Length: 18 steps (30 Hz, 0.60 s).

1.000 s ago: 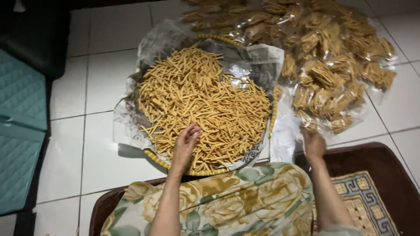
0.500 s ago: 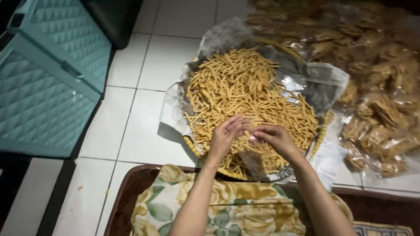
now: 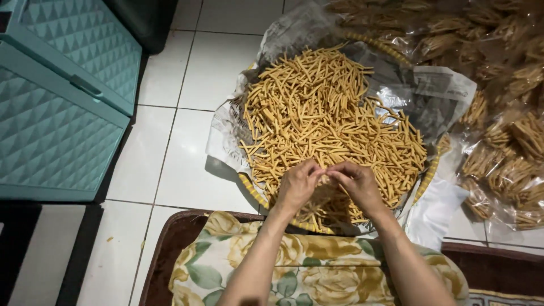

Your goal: Packaging thin stick-like snacks into small plastic bags

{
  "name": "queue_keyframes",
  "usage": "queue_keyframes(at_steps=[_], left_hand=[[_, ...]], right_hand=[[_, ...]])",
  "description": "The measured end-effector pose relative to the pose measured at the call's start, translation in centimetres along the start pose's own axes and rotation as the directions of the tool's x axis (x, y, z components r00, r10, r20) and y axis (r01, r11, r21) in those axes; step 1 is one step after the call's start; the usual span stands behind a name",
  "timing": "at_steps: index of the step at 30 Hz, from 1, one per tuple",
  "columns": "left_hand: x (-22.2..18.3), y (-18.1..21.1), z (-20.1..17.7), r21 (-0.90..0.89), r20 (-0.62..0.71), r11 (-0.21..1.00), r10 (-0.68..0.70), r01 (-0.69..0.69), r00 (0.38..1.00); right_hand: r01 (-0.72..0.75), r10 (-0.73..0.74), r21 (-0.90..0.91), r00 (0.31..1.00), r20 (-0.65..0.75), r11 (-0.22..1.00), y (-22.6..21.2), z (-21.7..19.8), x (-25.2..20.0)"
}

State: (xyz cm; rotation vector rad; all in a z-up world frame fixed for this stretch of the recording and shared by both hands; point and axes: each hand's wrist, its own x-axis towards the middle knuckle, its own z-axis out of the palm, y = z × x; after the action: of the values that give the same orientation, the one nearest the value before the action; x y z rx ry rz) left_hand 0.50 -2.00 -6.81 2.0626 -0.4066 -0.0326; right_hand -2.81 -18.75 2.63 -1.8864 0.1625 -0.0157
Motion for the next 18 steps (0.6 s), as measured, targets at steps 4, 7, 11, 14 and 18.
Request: queue_keyframes(at_steps=[4,7,11,14,18], left_hand=[[-0.4,1.4,-1.4,0.045,0.050,0.993,0.104,-0.106,0.993],[-0.7,2.3,-2.0,0.055,0.052,0.994,0.091,-0.094,0.994],[-0.2,3.2,-1.8,-0.063,0.033,0.996,0.067,-0.065,0.997],[0.1,3.8,-2.1,-0.218,-0.023,0.976,0.019,-0.023,1.000],[0.3,4.7,-2.9,-0.352,-0.028,0.935,-0.052,0.039,0.998]], right_hand=[[-0.069,0.059,0.092,0.993,0.101,0.993,-1.3,-0.1,-0.3],[-0.078,0.066,0.085,0.988,0.141,0.993,-0.1,-0.4,0.2],[-0.069,0.059,0.048,0.979,0.193,0.996,1.1,-0.5,0.4],[-0.062,0.054,0.038,0.982,0.183,0.997,0.7,-0.8,0.3],[0.017,-0.030,0.077,0.986,0.163,0.997,-0.7,-1.1,0.1]])
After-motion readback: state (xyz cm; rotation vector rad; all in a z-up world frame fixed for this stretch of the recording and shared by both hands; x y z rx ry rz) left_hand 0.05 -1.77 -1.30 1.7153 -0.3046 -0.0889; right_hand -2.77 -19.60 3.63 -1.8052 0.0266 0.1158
